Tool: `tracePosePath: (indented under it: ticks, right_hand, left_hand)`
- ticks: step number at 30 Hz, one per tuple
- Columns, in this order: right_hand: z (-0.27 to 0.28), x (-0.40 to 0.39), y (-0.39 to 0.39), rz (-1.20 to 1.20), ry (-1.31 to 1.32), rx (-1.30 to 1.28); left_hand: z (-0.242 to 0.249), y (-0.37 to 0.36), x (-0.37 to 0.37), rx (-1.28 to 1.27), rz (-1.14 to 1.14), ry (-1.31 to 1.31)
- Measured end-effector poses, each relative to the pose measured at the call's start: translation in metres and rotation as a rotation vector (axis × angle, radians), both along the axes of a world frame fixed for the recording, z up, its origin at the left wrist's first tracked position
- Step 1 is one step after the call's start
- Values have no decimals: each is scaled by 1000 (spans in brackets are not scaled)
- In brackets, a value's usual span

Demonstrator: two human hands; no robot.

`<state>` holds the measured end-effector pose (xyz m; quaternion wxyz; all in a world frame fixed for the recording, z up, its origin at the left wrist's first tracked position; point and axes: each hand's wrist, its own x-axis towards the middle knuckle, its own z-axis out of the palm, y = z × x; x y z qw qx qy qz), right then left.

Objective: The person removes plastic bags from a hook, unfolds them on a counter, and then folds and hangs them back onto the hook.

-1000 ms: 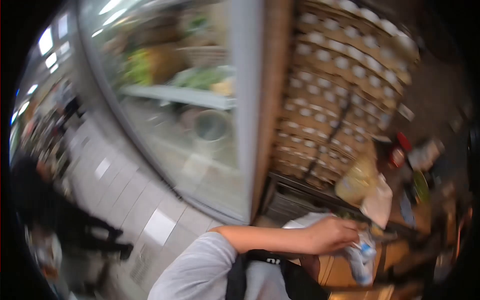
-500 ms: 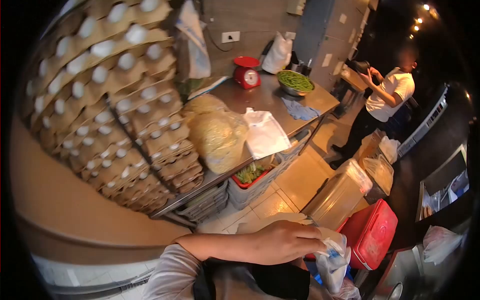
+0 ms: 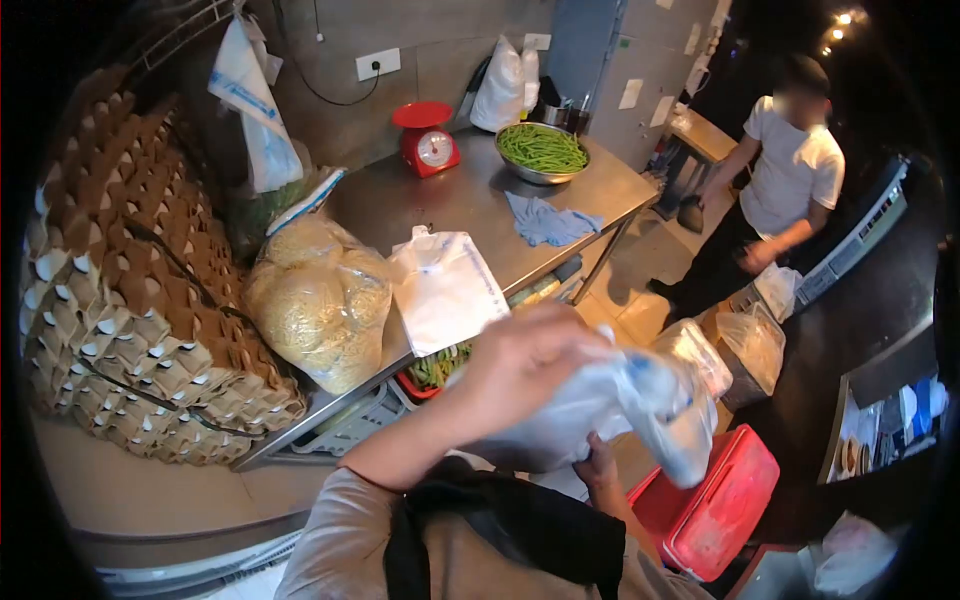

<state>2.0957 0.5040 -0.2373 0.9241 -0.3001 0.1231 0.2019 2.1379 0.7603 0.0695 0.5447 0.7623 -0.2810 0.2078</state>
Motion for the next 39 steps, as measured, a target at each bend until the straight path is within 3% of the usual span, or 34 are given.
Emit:
tracePosePath:
  ticks: [2, 5, 10, 11, 14, 16, 17, 20, 22, 24, 25, 26, 28, 29, 32, 35, 39]
  right_hand:
    - [15, 35, 6, 11, -78, 4]
    - [33, 86, 20, 106, -93, 21]
    - [41, 181, 57, 399, -61, -28]
    - [48, 194, 65, 406, -63, -82]
    - [21, 248, 54, 897, -93, -663]
    - [8, 274, 40, 853, -237, -976]
    - [10, 293, 29, 820, -277, -976]
    - [20, 364, 4, 631, -541, -1018]
    - [50, 410, 21, 420, -800, -1210]
    - [68, 450, 45, 320, -1172, -1377]
    - [75, 475, 68, 270, -1395, -1413]
    - [71, 495, 85, 303, -1475, -1520]
    - [52, 518, 108, 482, -1689, -1660]
    - [30, 530, 118, 642, -1696, -1738]
    - [28, 548, 133, 624, -1888, -1632]
    - [26, 569, 130, 493, -2023, -1521]
    - [35, 594, 94, 444, -2007, -1463]
  left_hand:
    - [8, 2, 32, -162, 89, 105]
    - [17, 25, 90, -28, 335, 12]
    - [4, 72, 191, -89, 359, 93]
    - [-11, 85, 216, -79, 367, 91]
    - [-61, 110, 268, -153, 445, 399]
    - [-115, 130, 295, 112, 559, 263]
    - [-122, 126, 298, 233, 688, 280]
    - [-134, 130, 306, 130, 719, 393]
    - [-152, 131, 315, 95, 714, 308]
    - [-175, 136, 322, 94, 766, 198]
    - [-161, 129, 316, 200, 811, 160]
    - [-169, 126, 317, 178, 841, 194]
    - [-174, 111, 313, -202, 784, 318]
    - [-178, 111, 310, 130, 942, 195]
    - [-164, 94, 301, 92, 978, 117]
    - [-137, 69, 292, 67, 1056, 201]
    - [-114, 41, 285, 61, 1096, 113]
